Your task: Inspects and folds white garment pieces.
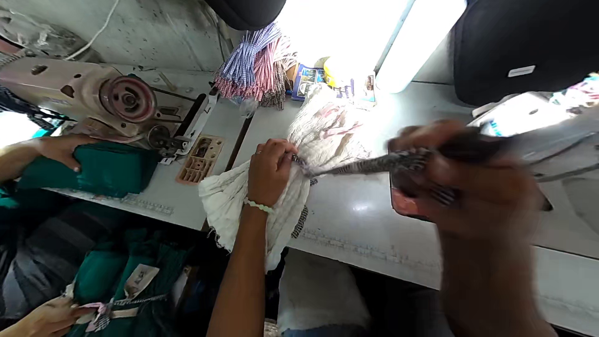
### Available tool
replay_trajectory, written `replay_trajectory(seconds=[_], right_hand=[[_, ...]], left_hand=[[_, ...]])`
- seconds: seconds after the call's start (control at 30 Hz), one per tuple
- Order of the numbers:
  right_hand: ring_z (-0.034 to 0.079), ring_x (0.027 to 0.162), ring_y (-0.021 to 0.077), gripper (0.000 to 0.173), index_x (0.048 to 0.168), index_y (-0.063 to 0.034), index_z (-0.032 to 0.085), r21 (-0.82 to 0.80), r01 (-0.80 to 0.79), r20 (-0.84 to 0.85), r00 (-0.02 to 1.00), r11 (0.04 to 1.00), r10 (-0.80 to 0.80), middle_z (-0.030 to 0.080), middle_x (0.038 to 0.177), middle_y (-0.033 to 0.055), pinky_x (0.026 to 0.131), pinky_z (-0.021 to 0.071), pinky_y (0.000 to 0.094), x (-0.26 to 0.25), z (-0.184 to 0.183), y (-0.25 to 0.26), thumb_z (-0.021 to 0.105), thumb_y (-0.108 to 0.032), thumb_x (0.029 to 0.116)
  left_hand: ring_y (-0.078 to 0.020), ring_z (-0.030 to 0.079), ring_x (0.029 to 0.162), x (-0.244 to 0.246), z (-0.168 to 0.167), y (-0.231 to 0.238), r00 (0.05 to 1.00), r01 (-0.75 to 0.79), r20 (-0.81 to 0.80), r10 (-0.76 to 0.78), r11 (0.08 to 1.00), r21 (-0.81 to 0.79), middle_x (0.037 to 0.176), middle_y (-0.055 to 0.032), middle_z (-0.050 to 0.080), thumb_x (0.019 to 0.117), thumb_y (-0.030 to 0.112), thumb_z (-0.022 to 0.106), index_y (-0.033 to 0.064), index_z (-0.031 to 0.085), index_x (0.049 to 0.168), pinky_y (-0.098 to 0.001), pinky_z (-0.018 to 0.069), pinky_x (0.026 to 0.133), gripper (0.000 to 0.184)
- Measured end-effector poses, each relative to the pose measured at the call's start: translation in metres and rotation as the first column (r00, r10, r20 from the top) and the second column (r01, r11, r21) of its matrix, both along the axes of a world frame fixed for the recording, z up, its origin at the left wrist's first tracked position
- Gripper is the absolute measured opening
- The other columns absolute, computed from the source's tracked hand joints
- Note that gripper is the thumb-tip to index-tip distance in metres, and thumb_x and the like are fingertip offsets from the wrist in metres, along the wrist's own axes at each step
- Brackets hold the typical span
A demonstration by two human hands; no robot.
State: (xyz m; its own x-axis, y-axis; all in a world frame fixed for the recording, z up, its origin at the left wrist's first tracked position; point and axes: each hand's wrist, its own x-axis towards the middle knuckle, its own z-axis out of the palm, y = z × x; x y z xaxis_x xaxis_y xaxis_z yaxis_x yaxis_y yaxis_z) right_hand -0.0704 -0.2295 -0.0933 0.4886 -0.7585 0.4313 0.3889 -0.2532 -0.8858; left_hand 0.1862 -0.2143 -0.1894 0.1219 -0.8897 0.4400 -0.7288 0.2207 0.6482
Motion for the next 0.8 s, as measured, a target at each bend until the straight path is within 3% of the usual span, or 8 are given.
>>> replay_trajectory(seconds=[0.13,0.23,0.33,0.43,0.5,0.6,0.7,0.8], right_hand=[[0.066,0.079,-0.0013,0.018,0.101,-0.0165,0.074,-0.182,-0.066,0.086,0.993,0.981,0.083,0.072,0.091,-0.0088,0.07,0.0564,0.0145,-0.01,0.005,0.017,0.063,-0.031,0.1017],[0.062,0.074,-0.0064,0.039,0.102,-0.0188,0.074,-0.286,-0.059,-0.106,0.994,0.957,0.029,0.072,0.089,-0.0122,0.064,0.0503,0.0101,-0.013,-0.007,0.001,0.045,-0.044,0.1085],[0.058,0.059,-0.0025,0.028,0.09,-0.0102,0.07,-0.191,0.124,-0.462,0.864,0.974,-0.2,0.07,0.078,-0.0065,0.052,0.0483,0.015,0.006,-0.029,-0.002,0.05,-0.022,0.1064],[0.069,0.074,0.0141,0.028,0.112,0.0014,0.07,-0.059,0.103,-0.772,0.626,0.993,-0.11,0.074,0.096,0.0103,0.07,0.058,0.0328,0.029,-0.053,-0.001,0.055,-0.022,0.1061],[0.071,0.083,0.0178,0.034,0.127,0.0009,0.064,0.006,0.115,-0.798,0.599,0.993,-0.064,0.071,0.113,0.0145,0.075,0.059,0.0355,0.042,-0.069,-0.002,0.057,-0.025,0.106],[0.072,0.089,0.0224,0.044,0.135,0.002,0.055,0.074,0.094,-0.761,0.649,0.993,-0.005,0.065,0.126,0.02,0.08,0.0593,0.0388,0.067,-0.079,-0.01,0.062,-0.028,0.1035],[0.063,0.123,0.0309,0.062,0.155,-0.0021,0.038,0.099,-0.02,-0.734,0.674,0.995,0.087,0.054,0.147,0.0222,0.105,0.0496,0.0468,0.099,-0.085,-0.024,0.063,-0.026,0.1033],[0.055,0.134,0.0367,0.068,0.161,-0.0065,0.03,0.041,-0.076,-0.766,0.637,0.996,0.08,0.046,0.154,0.0242,0.111,0.0441,0.0503,0.119,-0.091,-0.026,0.062,-0.026,0.1038]], left_hand=[[-0.0301,0.059,0.119,0.01,0.004,0.001,0.997,0.048,-0.052,-0.049,0.999,-0.016,0.125,-0.0144,0.065,0.0918,0.006,0.064,0.004,0.073,0.111,-0.0497,0.0477,0.101,0.021],[-0.0353,0.06,0.116,0.0,0.006,0.003,0.999,0.036,-0.014,-0.036,0.999,0.013,0.122,-0.0168,0.065,0.08,0.007,0.075,0.0018,0.07,0.096,-0.0561,0.0483,0.094,0.017],[-0.0327,0.062,0.114,0.001,0.008,0.004,1.0,0.002,-0.03,0.0,0.998,0.058,0.125,-0.0176,0.064,0.0963,0.01,0.066,-0.0028,0.068,0.106,-0.0531,0.0504,0.096,0.016],[-0.0342,0.061,0.117,0.006,0.024,0.003,0.995,-0.079,-0.05,0.09,0.98,0.18,0.133,-0.0221,0.058,0.1074,0.023,0.05,-0.0024,0.057,0.131,-0.0534,0.0497,0.098,0.035],[-0.0408,0.059,0.123,0.014,0.044,0.007,0.995,-0.1,0.008,0.104,0.928,0.359,0.14,-0.0253,0.056,0.11,0.027,0.046,0.0021,0.049,0.146,-0.059,0.0465,0.103,0.044],[-0.0479,0.066,0.105,0.026,0.053,0.007,0.978,-0.197,0.146,0.147,0.873,0.446,0.116,-0.0303,0.067,0.1123,0.029,0.039,0.0014,0.056,0.141,-0.066,0.0487,0.091,0.043],[-0.048,0.057,0.125,0.038,0.051,0.006,0.945,-0.303,0.225,0.237,0.892,0.336,0.142,-0.0298,0.053,0.109,0.036,0.048,0.0014,0.04,0.152,-0.0656,0.0453,0.102,0.056],[-0.0509,0.053,0.126,0.038,0.058,0.004,0.891,-0.313,0.398,0.219,0.931,0.189,0.137,-0.0312,0.055,0.0991,0.037,0.066,-0.0045,0.059,0.132,-0.0689,0.0417,0.101,0.054]])
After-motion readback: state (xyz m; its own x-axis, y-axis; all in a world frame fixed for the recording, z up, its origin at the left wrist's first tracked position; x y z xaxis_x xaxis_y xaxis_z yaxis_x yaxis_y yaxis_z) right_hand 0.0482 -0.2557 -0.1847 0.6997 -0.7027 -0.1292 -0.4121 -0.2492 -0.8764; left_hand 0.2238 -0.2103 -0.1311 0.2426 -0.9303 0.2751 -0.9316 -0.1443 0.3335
